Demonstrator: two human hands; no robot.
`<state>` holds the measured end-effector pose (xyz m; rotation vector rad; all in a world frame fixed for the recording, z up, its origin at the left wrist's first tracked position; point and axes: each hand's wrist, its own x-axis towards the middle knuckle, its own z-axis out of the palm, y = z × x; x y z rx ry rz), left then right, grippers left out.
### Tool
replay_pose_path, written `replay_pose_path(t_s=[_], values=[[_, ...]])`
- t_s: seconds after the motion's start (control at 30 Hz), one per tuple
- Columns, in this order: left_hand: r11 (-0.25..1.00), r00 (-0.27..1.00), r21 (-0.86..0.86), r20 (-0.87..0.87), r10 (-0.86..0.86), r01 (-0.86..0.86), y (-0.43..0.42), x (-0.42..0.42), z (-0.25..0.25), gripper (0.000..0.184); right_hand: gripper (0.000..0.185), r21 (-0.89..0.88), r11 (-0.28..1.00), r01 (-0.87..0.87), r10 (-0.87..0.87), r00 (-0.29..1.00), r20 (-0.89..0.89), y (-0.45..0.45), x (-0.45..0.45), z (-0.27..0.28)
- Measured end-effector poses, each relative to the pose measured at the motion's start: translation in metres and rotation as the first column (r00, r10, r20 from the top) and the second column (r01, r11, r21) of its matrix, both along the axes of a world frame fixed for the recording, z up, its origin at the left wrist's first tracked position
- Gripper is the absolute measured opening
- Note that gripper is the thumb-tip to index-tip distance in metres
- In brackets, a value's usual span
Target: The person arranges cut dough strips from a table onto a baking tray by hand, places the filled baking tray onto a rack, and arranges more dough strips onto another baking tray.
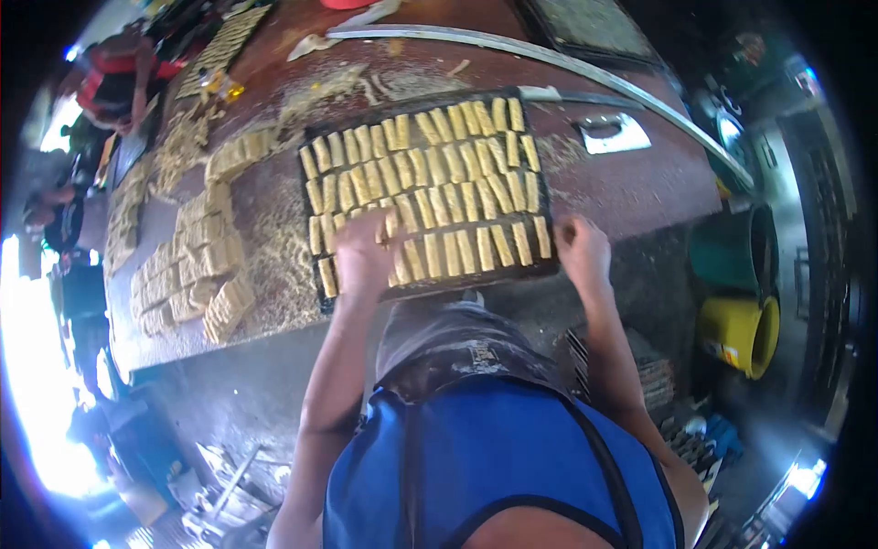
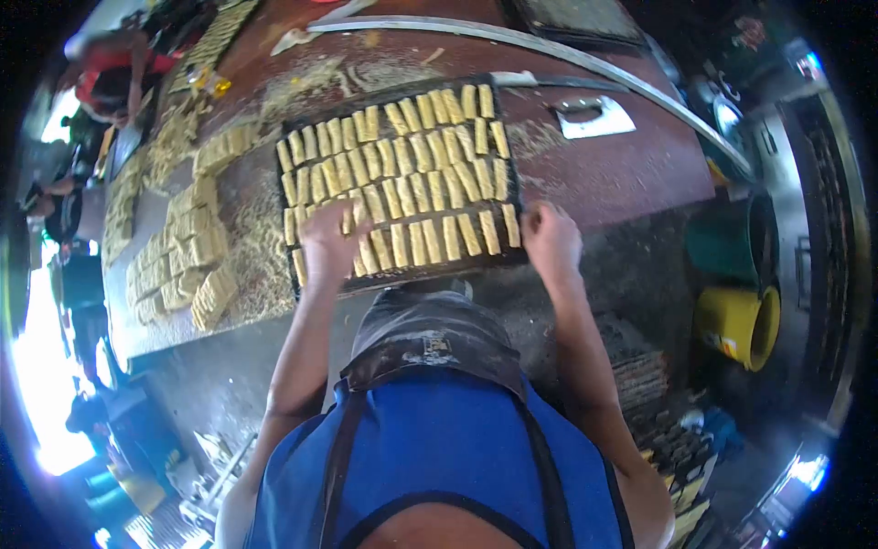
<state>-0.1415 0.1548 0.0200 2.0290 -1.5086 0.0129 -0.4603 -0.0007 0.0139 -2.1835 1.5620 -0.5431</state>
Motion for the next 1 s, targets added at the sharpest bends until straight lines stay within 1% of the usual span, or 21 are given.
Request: replay_pose_path(t_s=[0.03,0.07,0.1,0.17,0.2,0.33,0.4,0.43,0.57,0.6,0.63,0.67,0.7,0.73,0.77,0.8,0.83,0.87,0.9,0.93,1.0], values=[[0.965,0.963,-0.01,-0.071,0.26,-0.261,0.015,0.026,-0.008,0.034,0.021,0.054,0.998,-0.036,0.04,0.996,-0.077,-0.006,-0.01,-0.007],[0.903,0.904,0.088,0.119,0.41,-0.421,0.033,0.052,-0.008,0.037,0.021,0.108,0.992,-0.06,0.076,0.985,-0.155,-0.009,-0.018,-0.015],[0.818,0.821,0.108,0.172,0.544,-0.564,0.051,0.075,-0.027,0.04,0.021,0.099,0.992,-0.072,0.087,0.985,-0.149,-0.008,-0.019,-0.023],[0.804,0.804,0.297,-0.156,0.573,-0.516,0.069,0.1,-0.028,0.037,0.023,0.137,0.986,-0.092,0.082,0.994,0.076,-0.006,-0.02,-0.033],[0.793,0.745,0.383,-0.304,0.593,-0.474,0.073,0.104,-0.027,0.036,0.023,0.124,0.987,-0.097,0.088,0.993,0.08,-0.007,-0.018,-0.032],[0.779,0.748,0.359,-0.258,0.612,-0.514,0.072,0.108,-0.042,0.043,0.032,0.121,0.993,0.011,-0.011,1.0,-0.008,-0.006,-0.001,-0.013],[0.78,0.727,0.413,-0.32,0.607,-0.469,0.073,0.114,-0.036,0.048,0.041,0.23,0.967,0.107,-0.121,0.991,0.049,-0.007,0.001,-0.009],[0.791,0.736,0.409,-0.327,0.593,-0.455,0.072,0.12,-0.037,0.048,0.048,0.198,0.977,0.075,-0.076,0.997,0.001,-0.01,0.001,-0.019],[0.719,0.469,0.472,-0.548,0.692,-0.509,0.076,0.144,-0.053,0.059,0.049,0.137,0.978,0.16,-0.19,0.952,0.241,0.016,0.01,-0.029],[0.754,0.409,0.449,-0.646,0.645,-0.479,0.083,0.15,-0.049,0.058,0.049,0.026,0.989,0.146,-0.148,0.982,0.114,0.025,0.013,-0.029],[0.796,0.387,0.389,-0.719,0.577,-0.464,0.085,0.147,-0.033,0.054,0.045,0.081,0.984,0.161,-0.167,0.983,0.069,0.039,0.02,-0.023],[0.832,0.36,0.326,-0.786,0.502,-0.449,0.086,0.144,-0.018,0.051,0.041,-0.107,0.992,0.072,-0.063,0.995,0.081,0.057,0.02,-0.031],[0.886,0.307,0.238,-0.876,0.373,-0.398,0.093,0.167,-0.048,0.049,0.034,-0.011,0.984,0.179,-0.177,0.98,0.088,0.077,0.027,-0.017],[0.925,0.232,0.148,-0.943,0.238,-0.35,0.099,0.188,-0.077,0.048,0.027,-0.217,0.976,-0.025,-0.005,0.991,-0.137,0.09,0.017,-0.046],[0.95,0.416,0.163,-0.87,0.266,-0.267,0.099,0.174,-0.03,0.048,0.02,0.102,0.994,0.045,-0.026,0.983,-0.183,0.12,0.029,0.008],[0.998,0.506,0.024,-0.861,0.053,-0.063,0.098,0.178,-0.023,0.05,0.02,-0.156,0.986,0.058,-0.062,0.998,-0.021,0.148,0.018,-0.035],[0.991,0.699,0.03,-0.712,-0.068,0.127,0.1,0.183,-0.007,0.051,0.02,-0.142,0.976,0.163,-0.164,0.986,0.007,0.173,0.023,-0.042],[0.973,0.737,0.033,-0.658,-0.151,0.229,0.09,0.187,-0.004,0.051,0.042,-0.093,0.928,0.361,-0.324,0.904,0.278,0.203,0.033,-0.037],[0.952,0.714,0.04,-0.671,-0.2,0.304,0.071,0.181,-0.003,0.052,0.043,0.035,0.899,0.437,-0.422,0.841,0.34,0.231,0.039,-0.022],[0.93,0.682,0.054,-0.695,-0.227,0.364,0.048,0.174,0.0,0.052,0.042,0.295,0.782,0.548,-0.622,0.675,0.397,0.259,0.053,0.026],[0.874,0.612,0.065,-0.739,-0.282,0.481,0.012,0.171,0.009,0.053,0.042,0.204,0.722,0.661,-0.672,0.599,0.435,0.301,0.073,0.037]])
